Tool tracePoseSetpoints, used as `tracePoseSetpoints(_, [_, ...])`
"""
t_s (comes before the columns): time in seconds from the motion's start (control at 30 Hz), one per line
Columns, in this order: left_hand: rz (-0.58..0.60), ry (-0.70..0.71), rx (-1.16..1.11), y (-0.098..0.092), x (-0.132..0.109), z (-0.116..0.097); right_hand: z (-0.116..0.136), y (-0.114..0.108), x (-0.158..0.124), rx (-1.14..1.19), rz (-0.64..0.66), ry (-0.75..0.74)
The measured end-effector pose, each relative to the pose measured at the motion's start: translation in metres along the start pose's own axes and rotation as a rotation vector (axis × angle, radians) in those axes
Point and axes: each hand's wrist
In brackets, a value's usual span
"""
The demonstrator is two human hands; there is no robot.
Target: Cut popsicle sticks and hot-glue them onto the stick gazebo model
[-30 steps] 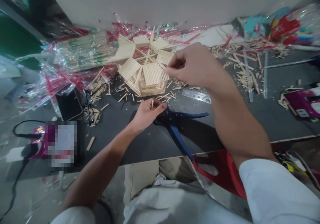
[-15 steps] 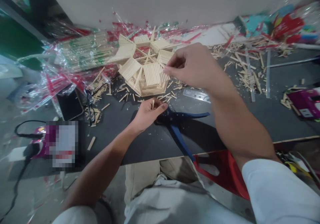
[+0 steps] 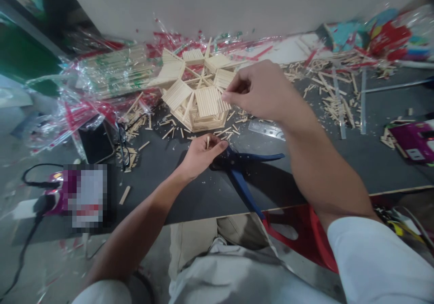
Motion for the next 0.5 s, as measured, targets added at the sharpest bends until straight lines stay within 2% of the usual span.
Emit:
tracePoseSetpoints(0.17, [-0.008, -0.036, 0.005, 0.000, -0.001, -0.003, 0.000, -0.001, 0.000, -0.106, 0.008, -0.009])
tracePoseSetpoints(0.37, [0.000, -0.042, -0.024, -0.001, 0.000, 0.001, 0.000, 0.004, -0.001, -0.090, -0.026, -0.004])
tracePoseSetpoints(0.5, [0.000, -0.058, -0.035, 0.000, -0.001, 0.000, 0.002, -0.012, 0.000, -0.123, 0.063, 0.008])
Point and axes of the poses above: each hand's wrist, its own x-axis towards the middle knuckle, its own y-axis out of the palm, z = x × y, and after that the axes turned 15 degrees about -z, right-handed
